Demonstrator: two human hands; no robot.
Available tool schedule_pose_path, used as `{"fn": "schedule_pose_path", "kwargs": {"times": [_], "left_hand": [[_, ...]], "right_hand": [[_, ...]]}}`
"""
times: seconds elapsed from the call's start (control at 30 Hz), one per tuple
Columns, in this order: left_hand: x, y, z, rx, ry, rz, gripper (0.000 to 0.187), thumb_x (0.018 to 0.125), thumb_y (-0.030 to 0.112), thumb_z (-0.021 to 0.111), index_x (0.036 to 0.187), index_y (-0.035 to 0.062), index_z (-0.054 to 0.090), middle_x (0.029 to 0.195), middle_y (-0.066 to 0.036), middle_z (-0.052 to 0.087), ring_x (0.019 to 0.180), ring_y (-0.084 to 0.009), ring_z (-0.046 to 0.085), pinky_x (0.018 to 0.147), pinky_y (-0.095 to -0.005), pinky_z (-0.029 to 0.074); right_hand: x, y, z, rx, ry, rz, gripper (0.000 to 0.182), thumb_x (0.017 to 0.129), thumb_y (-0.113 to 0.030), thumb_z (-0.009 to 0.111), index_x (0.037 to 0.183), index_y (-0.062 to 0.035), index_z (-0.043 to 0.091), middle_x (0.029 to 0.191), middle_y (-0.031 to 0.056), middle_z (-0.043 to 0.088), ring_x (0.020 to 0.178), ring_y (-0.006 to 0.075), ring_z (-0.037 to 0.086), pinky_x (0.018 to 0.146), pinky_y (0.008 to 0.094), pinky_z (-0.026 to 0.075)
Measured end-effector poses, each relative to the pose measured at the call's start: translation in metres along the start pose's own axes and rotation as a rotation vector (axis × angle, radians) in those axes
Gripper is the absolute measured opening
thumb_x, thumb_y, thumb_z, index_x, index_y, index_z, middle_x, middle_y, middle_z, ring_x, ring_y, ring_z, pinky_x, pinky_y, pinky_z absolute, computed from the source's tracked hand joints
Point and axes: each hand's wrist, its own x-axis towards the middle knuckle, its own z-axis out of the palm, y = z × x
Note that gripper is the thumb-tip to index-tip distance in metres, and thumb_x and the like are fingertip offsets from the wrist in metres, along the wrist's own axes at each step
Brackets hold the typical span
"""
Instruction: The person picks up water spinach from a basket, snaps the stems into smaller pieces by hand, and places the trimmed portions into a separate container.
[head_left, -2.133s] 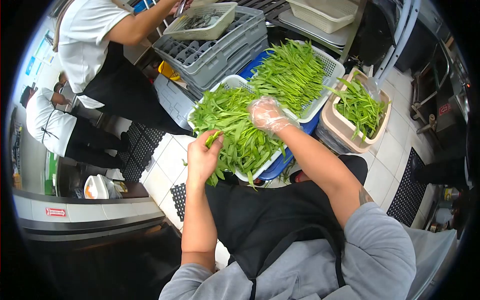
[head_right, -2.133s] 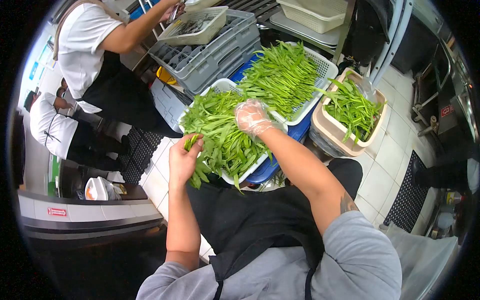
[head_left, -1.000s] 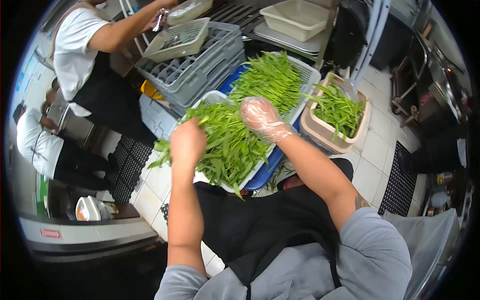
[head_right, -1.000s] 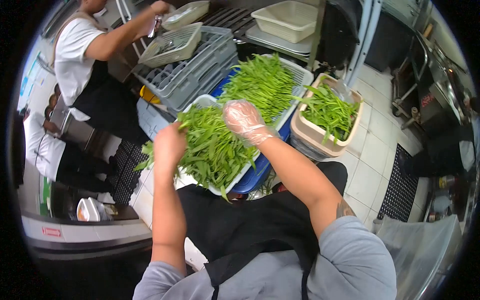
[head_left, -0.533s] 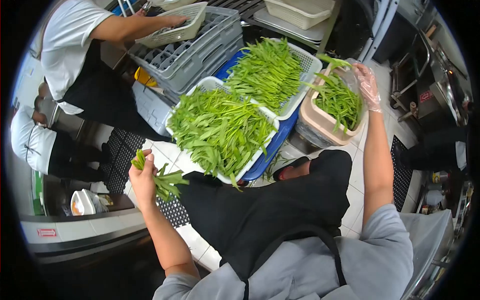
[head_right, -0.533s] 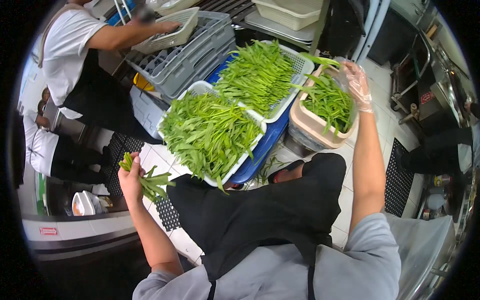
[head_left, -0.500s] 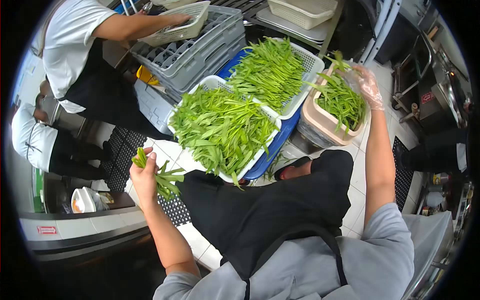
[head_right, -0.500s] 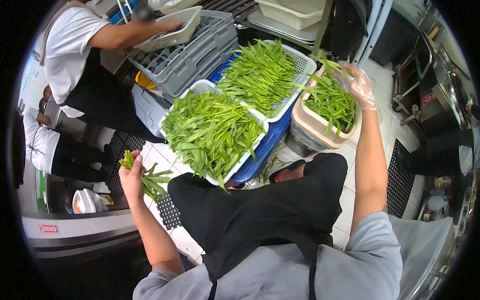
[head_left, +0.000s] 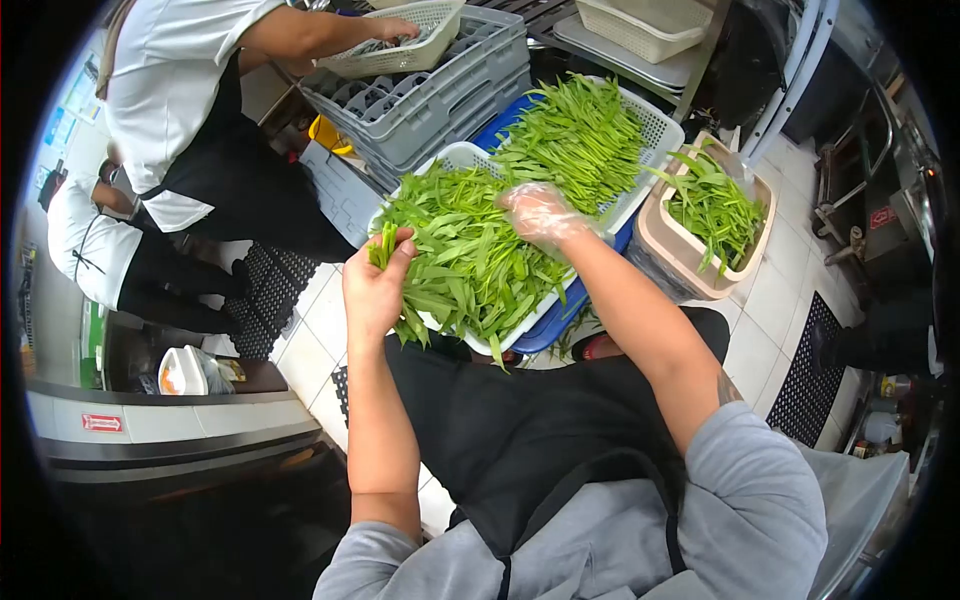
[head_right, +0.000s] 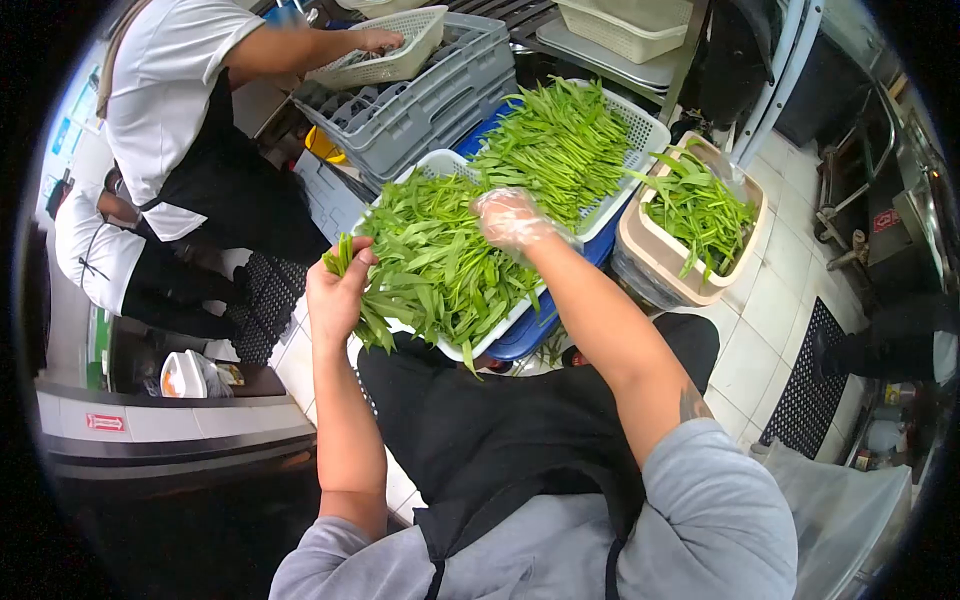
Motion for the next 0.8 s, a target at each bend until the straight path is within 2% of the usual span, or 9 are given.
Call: {"fn": "schedule_pose_path", "kwargs": {"times": [0.03,0.17,0.33,0.37,0.47,0.57,0.67,0.7,0.8], "left_hand": [[-0.001,-0.001,-0.004,0.026,-0.002,0.007,0.021,0.098,0.012,0.069,0.114,-0.0011,0.073,0.085,0.000,0.070,0.066,-0.0046,0.054,0.061,-0.0222,0.043],[-0.010,-0.008,-0.020,0.033,0.018,0.015,0.022,0.098,0.013,0.070,0.114,-0.0016,0.073,0.085,0.000,0.071,0.067,-0.0039,0.054,0.061,-0.0218,0.043],[-0.010,0.002,-0.010,0.026,0.074,0.025,0.021,0.099,0.011,0.068,0.113,-0.0029,0.074,0.088,-0.002,0.074,0.072,-0.0046,0.058,0.065,-0.0230,0.047],[-0.008,0.012,-0.004,0.034,0.081,0.114,0.022,0.099,0.011,0.067,0.114,-0.0042,0.072,0.092,-0.004,0.076,0.081,-0.0074,0.064,0.074,-0.0252,0.051],[0.009,0.031,0.016,0.210,0.043,0.340,0.024,0.097,0.009,0.068,0.117,-0.0021,0.071,0.097,-0.011,0.077,0.089,-0.0184,0.072,0.084,-0.0310,0.055],[0.031,0.050,0.038,0.424,-0.072,0.599,0.027,0.093,0.010,0.068,0.120,0.0023,0.071,0.103,-0.019,0.076,0.094,-0.0327,0.074,0.088,-0.0394,0.056],[0.051,0.044,0.058,0.565,-0.314,0.533,0.030,0.092,0.013,0.068,0.120,0.0052,0.071,0.106,-0.025,0.072,0.100,-0.0425,0.069,0.090,-0.0474,0.054],[0.056,0.043,0.062,0.617,-0.426,0.436,0.028,0.093,0.018,0.067,0.117,0.0034,0.072,0.103,-0.026,0.072,0.098,-0.0437,0.068,0.088,-0.0507,0.053],[0.062,0.038,0.065,0.623,-0.495,0.328,0.026,0.093,0.019,0.068,0.112,0.0022,0.073,0.099,-0.027,0.071,0.096,-0.0446,0.068,0.086,-0.0511,0.053]], "right_hand": [[0.006,-0.004,-0.002,-0.085,-0.151,0.066,0.027,0.087,-0.013,0.057,0.106,-0.0102,0.077,0.111,0.0168,0.075,0.106,0.0357,0.071,0.093,0.0466,0.055],[0.021,0.009,-0.014,-0.086,-0.224,0.087,0.030,0.082,-0.020,0.061,0.106,-0.0099,0.077,0.113,0.0189,0.074,0.106,0.0367,0.071,0.094,0.0481,0.054],[0.014,0.013,-0.054,0.139,-0.066,-0.068,0.033,0.083,-0.021,0.059,0.107,-0.0060,0.076,0.109,0.0217,0.073,0.103,0.0398,0.069,0.092,0.0476,0.053],[0.012,0.012,-0.064,0.191,-0.070,-0.093,0.034,0.083,-0.022,0.060,0.109,-0.0060,0.076,0.109,0.0216,0.073,0.103,0.0397,0.069,0.093,0.0473,0.053],[0.001,-0.002,-0.097,0.282,-0.145,-0.137,0.041,0.085,-0.025,0.062,0.119,-0.0056,0.074,0.114,0.0224,0.071,0.110,0.0386,0.066,0.100,0.0457,0.050],[-0.012,-0.012,-0.114,0.274,-0.194,-0.173,0.041,0.088,-0.027,0.067,0.122,-0.0054,0.072,0.120,0.0213,0.068,0.114,0.0385,0.063,0.102,0.0447,0.048],[-0.024,-0.027,-0.128,0.211,-0.202,-0.135,0.038,0.089,-0.029,0.067,0.119,-0.0061,0.073,0.116,0.0200,0.069,0.112,0.0381,0.064,0.100,0.0445,0.049],[-0.028,-0.029,-0.127,0.239,-0.177,-0.102,0.035,0.089,-0.030,0.068,0.114,-0.0057,0.073,0.109,0.0189,0.069,0.109,0.0377,0.064,0.097,0.0449,0.049],[-0.033,-0.021,-0.120,0.300,-0.042,-0.228,0.031,0.087,-0.023,0.064,0.111,-0.0062,0.075,0.107,0.0216,0.071,0.106,0.0401,0.066,0.096,0.0478,0.051]]}}
